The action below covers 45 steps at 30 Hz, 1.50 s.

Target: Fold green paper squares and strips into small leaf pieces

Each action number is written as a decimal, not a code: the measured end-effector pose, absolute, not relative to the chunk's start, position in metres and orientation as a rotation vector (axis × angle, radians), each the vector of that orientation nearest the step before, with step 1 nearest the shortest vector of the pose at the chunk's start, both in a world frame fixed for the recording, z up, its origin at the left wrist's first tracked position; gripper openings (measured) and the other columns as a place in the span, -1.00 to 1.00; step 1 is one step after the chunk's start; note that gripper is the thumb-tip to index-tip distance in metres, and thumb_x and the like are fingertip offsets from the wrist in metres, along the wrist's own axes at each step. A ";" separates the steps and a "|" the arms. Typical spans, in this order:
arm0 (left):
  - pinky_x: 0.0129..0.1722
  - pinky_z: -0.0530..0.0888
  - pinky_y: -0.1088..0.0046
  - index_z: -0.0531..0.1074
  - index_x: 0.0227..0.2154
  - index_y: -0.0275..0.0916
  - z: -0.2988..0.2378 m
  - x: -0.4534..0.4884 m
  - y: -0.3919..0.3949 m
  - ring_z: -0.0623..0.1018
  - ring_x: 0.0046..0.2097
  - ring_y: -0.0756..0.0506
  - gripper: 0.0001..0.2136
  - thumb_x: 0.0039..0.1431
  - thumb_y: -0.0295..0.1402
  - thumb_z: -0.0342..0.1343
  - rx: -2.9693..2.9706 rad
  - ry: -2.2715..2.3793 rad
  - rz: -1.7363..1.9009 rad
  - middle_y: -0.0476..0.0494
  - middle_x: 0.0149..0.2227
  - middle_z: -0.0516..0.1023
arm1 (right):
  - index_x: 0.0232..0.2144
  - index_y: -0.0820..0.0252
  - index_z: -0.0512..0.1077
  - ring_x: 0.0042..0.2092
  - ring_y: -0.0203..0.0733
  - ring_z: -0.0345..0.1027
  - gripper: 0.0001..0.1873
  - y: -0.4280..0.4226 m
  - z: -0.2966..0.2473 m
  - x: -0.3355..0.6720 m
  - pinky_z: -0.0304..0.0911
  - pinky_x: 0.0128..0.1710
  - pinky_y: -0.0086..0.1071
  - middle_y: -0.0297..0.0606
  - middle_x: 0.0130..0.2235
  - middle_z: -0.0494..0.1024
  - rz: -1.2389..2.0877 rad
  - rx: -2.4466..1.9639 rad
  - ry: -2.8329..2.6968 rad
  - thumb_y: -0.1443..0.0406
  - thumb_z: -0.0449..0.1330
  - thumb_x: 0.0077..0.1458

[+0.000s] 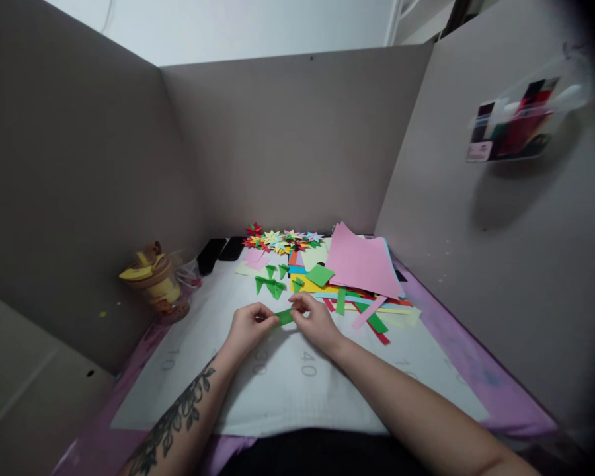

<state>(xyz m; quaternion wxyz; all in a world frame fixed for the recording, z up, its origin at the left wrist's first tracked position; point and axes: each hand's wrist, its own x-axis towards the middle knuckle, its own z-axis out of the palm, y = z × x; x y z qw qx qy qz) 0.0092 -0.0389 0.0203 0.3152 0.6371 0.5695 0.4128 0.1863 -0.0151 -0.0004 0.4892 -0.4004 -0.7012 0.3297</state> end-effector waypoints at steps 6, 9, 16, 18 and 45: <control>-0.52 0.31 0.56 0.47 -0.57 -0.32 0.020 0.006 -0.035 0.42 -0.52 0.01 -0.84 -0.17 -0.30 0.21 1.554 1.484 1.091 -0.06 -0.57 0.50 | -0.28 0.18 0.36 -0.34 -0.25 0.37 -0.79 -0.012 -0.003 0.189 0.28 -0.29 -0.37 -0.34 -0.41 0.45 0.807 -0.968 -1.637 0.38 0.07 -0.06; -0.51 0.33 0.55 0.49 -0.54 -0.33 0.020 0.005 -0.034 0.45 -0.50 -0.01 -0.82 -0.17 -0.29 0.21 1.487 1.474 1.106 -0.09 -0.54 0.53 | -0.29 0.17 0.36 -0.33 -0.25 0.37 -0.79 -0.013 -0.001 0.190 0.28 -0.27 -0.36 -0.33 -0.39 0.46 0.776 -0.964 -1.638 0.38 0.07 -0.06; -0.43 0.39 0.53 0.53 -0.52 -0.31 0.023 0.004 -0.034 0.51 -0.43 -0.04 -0.83 -0.18 -0.30 0.23 1.431 1.470 1.158 -0.11 -0.48 0.58 | -0.28 0.16 0.37 -0.33 -0.24 0.37 -0.78 -0.015 0.001 0.190 0.28 -0.25 -0.36 -0.34 -0.41 0.46 0.731 -0.957 -1.646 0.39 0.08 -0.05; -0.46 0.38 0.54 0.50 -0.55 -0.31 0.023 0.004 -0.035 0.50 -0.46 -0.03 -0.83 -0.19 -0.30 0.24 1.419 1.464 1.192 -0.10 -0.51 0.57 | -0.27 0.16 0.37 -0.32 -0.25 0.37 -0.78 -0.015 0.000 0.190 0.28 -0.25 -0.36 -0.33 -0.39 0.47 0.724 -0.953 -1.644 0.39 0.08 -0.05; -0.57 0.23 0.58 0.30 -0.41 -0.24 0.009 -0.009 -0.023 0.39 -0.56 0.03 -0.83 -0.10 -0.33 0.11 1.623 1.506 1.012 0.05 -0.57 0.45 | -0.32 0.17 0.31 -0.51 -0.32 0.23 -0.76 -0.002 -0.017 0.184 0.14 -0.48 -0.48 -0.48 -0.57 0.34 0.965 -1.104 -1.697 0.40 0.05 -0.15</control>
